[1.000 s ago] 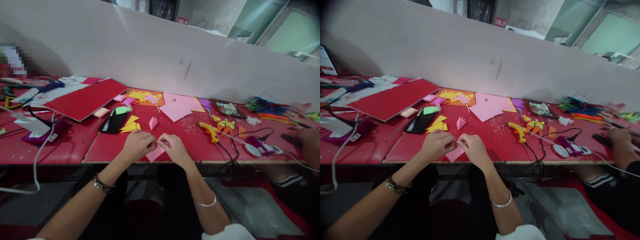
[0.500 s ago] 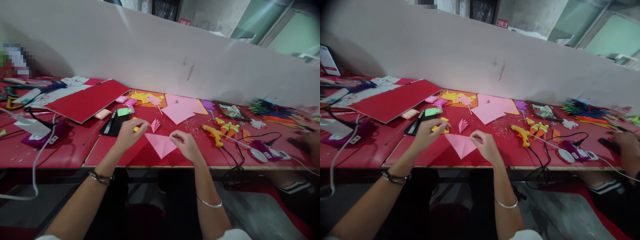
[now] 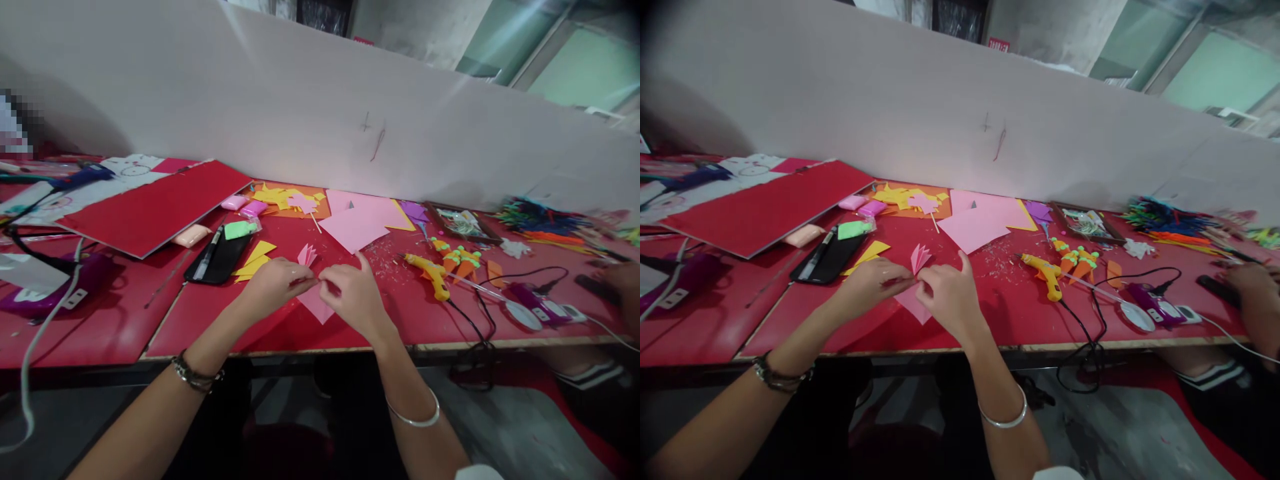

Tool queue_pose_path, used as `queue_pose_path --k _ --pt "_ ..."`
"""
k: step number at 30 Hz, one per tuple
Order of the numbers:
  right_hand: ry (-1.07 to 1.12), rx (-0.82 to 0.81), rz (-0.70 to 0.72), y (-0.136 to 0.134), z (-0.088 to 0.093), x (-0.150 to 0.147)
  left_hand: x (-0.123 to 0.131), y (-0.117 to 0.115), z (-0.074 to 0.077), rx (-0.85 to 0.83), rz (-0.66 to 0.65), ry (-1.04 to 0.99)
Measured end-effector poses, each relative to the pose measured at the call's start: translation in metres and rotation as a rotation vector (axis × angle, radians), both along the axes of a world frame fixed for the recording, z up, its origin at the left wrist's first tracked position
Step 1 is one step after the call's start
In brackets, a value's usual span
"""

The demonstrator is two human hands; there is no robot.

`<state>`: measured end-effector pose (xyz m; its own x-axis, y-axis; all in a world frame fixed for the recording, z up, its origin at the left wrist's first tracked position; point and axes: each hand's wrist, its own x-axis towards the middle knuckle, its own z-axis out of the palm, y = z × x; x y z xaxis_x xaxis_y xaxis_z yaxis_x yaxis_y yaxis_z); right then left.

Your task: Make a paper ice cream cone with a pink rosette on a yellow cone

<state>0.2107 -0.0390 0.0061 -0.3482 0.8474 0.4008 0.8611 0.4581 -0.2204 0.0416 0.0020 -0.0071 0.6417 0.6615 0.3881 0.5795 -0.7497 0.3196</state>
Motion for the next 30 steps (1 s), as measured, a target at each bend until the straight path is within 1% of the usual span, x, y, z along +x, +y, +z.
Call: queue_pose_path --k 4,7,8,10,12,14,15,16,18,19,21,24,30 --pt "0.029 -0.004 0.012 0.002 -0.005 0.004 -0.008 0.001 0.003 -0.039 -0.026 -0.011" --pt "0.055 -0.012 -0.004 0.003 -0.008 0.015 -0.021 0.006 0.003 -0.062 0.014 -0.023" --pt "0.061 -0.012 -0.025 0.003 -0.009 0.019 -0.026 0.007 0.002 -0.07 0.038 -0.022" --pt "0.093 -0.001 -0.117 0.004 -0.013 0.028 -0.036 0.011 -0.001 -0.095 0.099 -0.024" --pt "0.195 0.003 -0.235 0.005 -0.017 0.035 -0.043 0.014 -0.005 -0.134 0.166 -0.068" --pt "0.416 -0.049 -0.272 0.007 -0.019 0.036 -0.044 0.013 -0.006 -0.179 0.227 -0.168" --pt "0.558 -0.113 -0.24 0.007 -0.02 0.034 -0.042 0.012 -0.007 -0.207 0.249 -0.231" --pt "0.703 -0.2 -0.177 0.007 -0.02 0.029 -0.039 0.009 -0.007 -0.238 0.264 -0.292" --pt "0.939 -0.399 -0.008 0.006 -0.02 0.017 -0.029 0.003 -0.006 -0.308 0.265 -0.389" --pt "1.009 -0.476 0.063 0.005 -0.02 0.01 -0.024 0.0 -0.006 -0.341 0.256 -0.417" --pt "1.079 -0.571 0.131 0.002 -0.018 -0.001 -0.014 -0.007 -0.006 -0.393 0.258 -0.463" --pt "1.138 -0.625 0.131 -0.001 -0.017 -0.008 -0.006 -0.013 -0.008 -0.477 0.294 -0.524" --pt "1.188 -0.59 0.198 -0.004 -0.016 -0.006 -0.001 -0.017 -0.017 -0.604 0.316 -0.635"
